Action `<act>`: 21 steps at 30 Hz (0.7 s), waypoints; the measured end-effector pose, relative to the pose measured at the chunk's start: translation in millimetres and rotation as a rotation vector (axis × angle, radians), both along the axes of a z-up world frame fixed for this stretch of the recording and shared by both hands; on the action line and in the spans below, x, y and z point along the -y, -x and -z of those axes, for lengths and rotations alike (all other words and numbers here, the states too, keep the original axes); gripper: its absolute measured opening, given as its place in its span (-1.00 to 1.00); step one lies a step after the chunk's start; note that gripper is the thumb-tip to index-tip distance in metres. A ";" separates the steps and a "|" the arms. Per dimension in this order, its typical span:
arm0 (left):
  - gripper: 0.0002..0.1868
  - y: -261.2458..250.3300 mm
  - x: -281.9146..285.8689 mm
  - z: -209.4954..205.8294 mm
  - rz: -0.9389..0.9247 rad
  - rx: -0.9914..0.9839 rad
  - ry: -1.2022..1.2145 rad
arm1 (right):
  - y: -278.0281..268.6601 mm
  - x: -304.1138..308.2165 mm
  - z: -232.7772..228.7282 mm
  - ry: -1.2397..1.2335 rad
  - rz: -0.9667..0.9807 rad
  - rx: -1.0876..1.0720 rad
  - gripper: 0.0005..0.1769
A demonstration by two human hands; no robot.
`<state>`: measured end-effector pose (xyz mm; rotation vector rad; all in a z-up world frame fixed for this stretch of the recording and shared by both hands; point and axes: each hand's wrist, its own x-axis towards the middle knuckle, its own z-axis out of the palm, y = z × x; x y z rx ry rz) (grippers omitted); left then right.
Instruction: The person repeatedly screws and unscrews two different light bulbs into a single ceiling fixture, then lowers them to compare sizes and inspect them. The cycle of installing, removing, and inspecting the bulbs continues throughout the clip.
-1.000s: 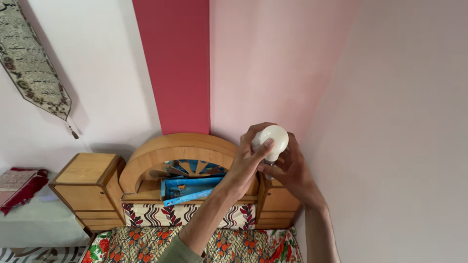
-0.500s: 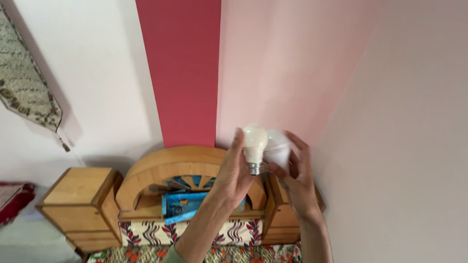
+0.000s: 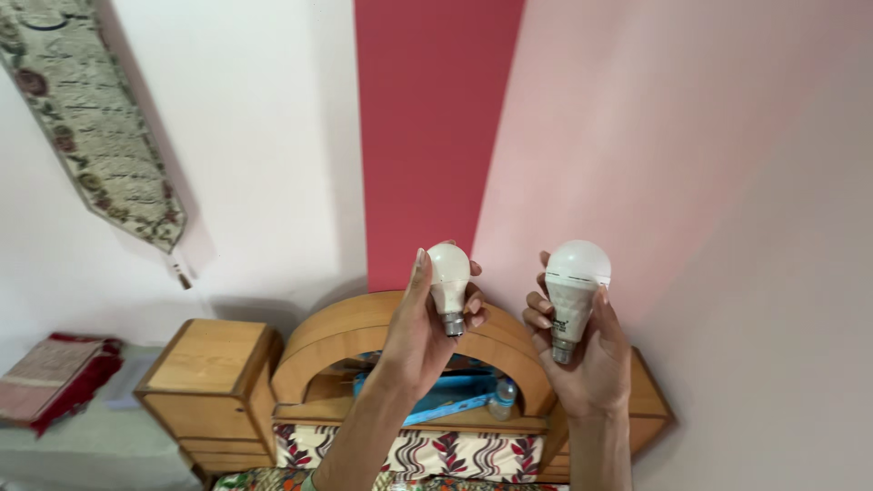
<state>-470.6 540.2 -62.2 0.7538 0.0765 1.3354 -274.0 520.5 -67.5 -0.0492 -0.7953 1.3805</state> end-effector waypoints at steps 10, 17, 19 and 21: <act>-0.46 59.6 -2.4 6.1 -0.040 0.109 -0.035 | 70.7 -30.9 1.7 0.115 -0.048 0.125 -0.39; -0.41 61.5 -30.9 10.0 -0.142 0.106 -0.106 | 72.4 -57.9 5.2 -0.059 -0.235 0.091 -0.35; -0.41 58.2 -38.3 10.5 -0.163 0.077 -0.117 | 67.4 -65.8 1.6 0.000 -0.255 0.089 -0.28; -0.40 54.7 -50.3 4.6 -0.162 0.067 -0.136 | 63.8 -76.4 -7.2 0.028 -0.221 0.097 -0.30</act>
